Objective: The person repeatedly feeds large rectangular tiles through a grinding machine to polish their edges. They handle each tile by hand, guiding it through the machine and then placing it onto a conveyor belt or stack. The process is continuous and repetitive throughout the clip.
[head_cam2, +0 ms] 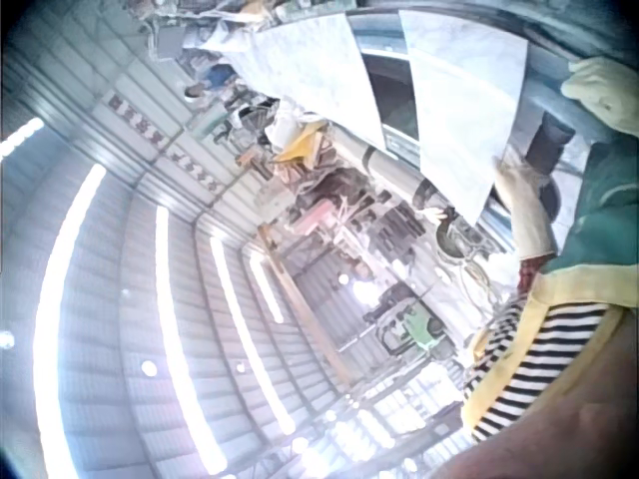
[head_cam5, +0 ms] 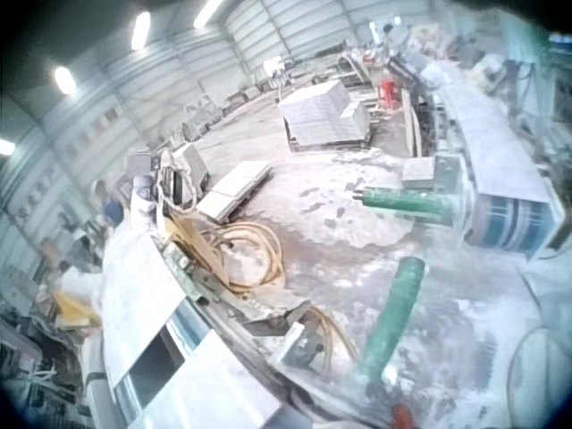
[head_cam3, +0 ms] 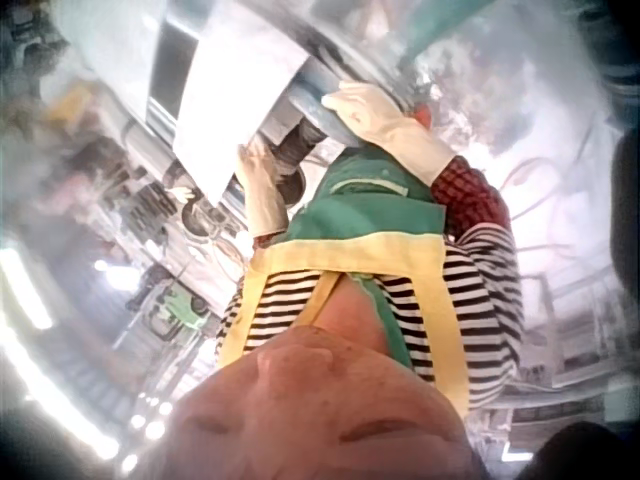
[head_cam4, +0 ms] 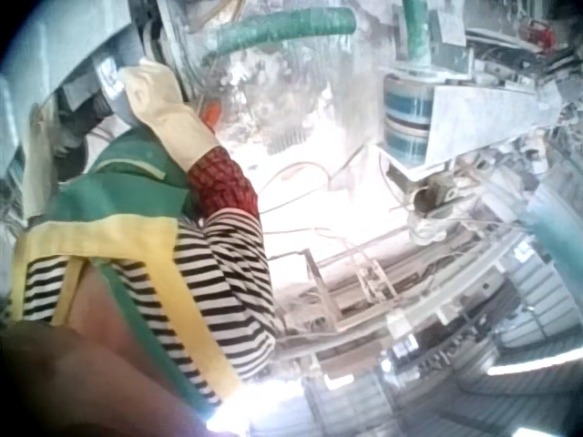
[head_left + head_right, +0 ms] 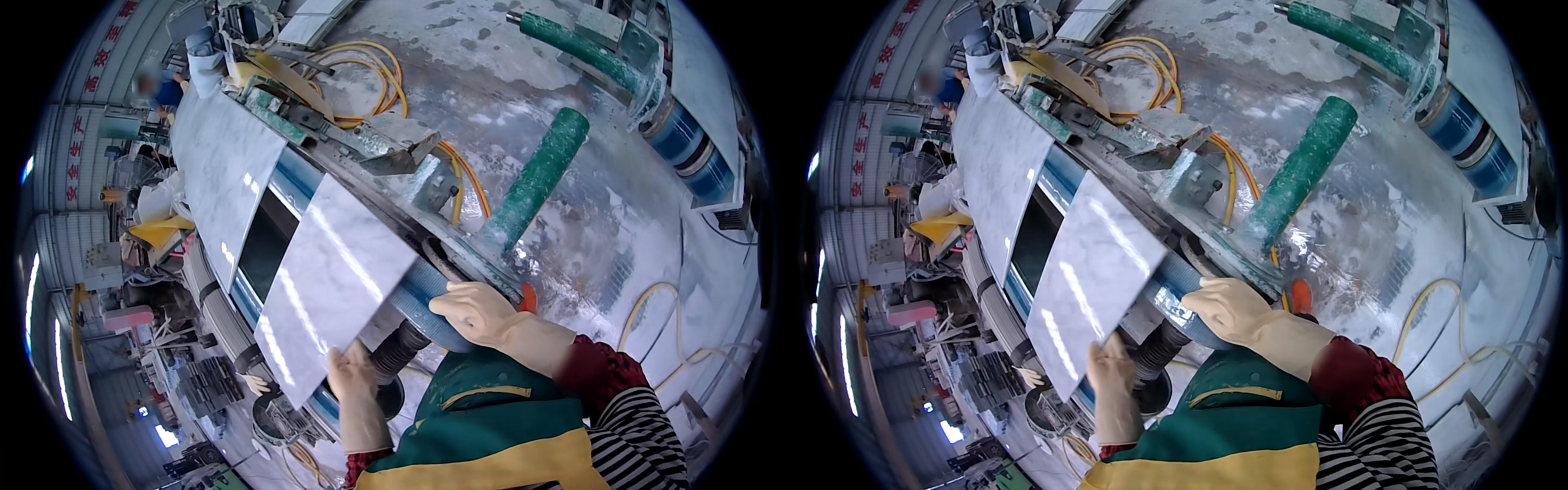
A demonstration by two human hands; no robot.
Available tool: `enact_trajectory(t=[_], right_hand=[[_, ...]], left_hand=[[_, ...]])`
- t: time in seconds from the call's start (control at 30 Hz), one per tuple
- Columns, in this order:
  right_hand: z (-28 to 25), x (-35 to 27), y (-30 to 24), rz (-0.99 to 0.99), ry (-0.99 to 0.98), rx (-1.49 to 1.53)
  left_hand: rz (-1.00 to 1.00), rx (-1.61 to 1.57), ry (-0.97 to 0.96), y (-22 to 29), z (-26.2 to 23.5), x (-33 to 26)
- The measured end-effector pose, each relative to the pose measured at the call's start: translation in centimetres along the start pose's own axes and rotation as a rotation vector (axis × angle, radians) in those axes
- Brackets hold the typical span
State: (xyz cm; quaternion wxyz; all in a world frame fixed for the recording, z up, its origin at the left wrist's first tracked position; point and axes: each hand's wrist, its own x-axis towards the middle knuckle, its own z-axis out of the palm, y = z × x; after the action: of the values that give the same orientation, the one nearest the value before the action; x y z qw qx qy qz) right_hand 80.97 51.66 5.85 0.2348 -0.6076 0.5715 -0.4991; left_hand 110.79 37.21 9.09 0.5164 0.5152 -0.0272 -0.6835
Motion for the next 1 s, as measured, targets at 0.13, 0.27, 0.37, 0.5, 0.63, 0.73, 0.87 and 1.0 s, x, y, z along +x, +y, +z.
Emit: enact_trajectory(t=[0.13, 0.27, 0.37, 0.5, 0.63, 0.73, 0.87, 1.0], right_hand=[[-0.9, -0.2, 0.3, -0.012, 0.033, 0.052], [-0.7, -0.7, 0.7, -0.048, 0.024, 0.059], [-0.6, -0.9, 1.4, -0.071, -0.008, 0.070], [-0.5, -1.2, 1.7, -0.080, -0.020, 0.077], [-0.4, -1.4, 1.8, -0.086, 0.002, 0.086], [-0.7, -1.4, 1.6, -0.086, -0.012, 0.086], [-1.3, -1.2, 1.2, -0.078, -0.032, 0.097], [-1.1, -1.1, 1.1, -0.073, -0.030, 0.113]], left_hand=[[0.314, 0.198, -0.066, 3.0, 3.4, -3.1], [0.405, 0.176, -0.155, 4.5, 5.2, -4.4], [0.433, 0.186, -0.119, 4.6, 5.3, -4.3], [0.434, 0.200, -0.150, 4.5, 4.4, -3.8], [0.399, 0.182, -0.077, 3.9, 4.0, -3.9], [0.347, 0.140, -0.069, 3.6, 3.1, -3.6], [0.271, 0.176, -0.038, 2.5, 1.3, -3.1], [0.143, 0.195, 0.106, 0.2, 1.0, -2.0]])
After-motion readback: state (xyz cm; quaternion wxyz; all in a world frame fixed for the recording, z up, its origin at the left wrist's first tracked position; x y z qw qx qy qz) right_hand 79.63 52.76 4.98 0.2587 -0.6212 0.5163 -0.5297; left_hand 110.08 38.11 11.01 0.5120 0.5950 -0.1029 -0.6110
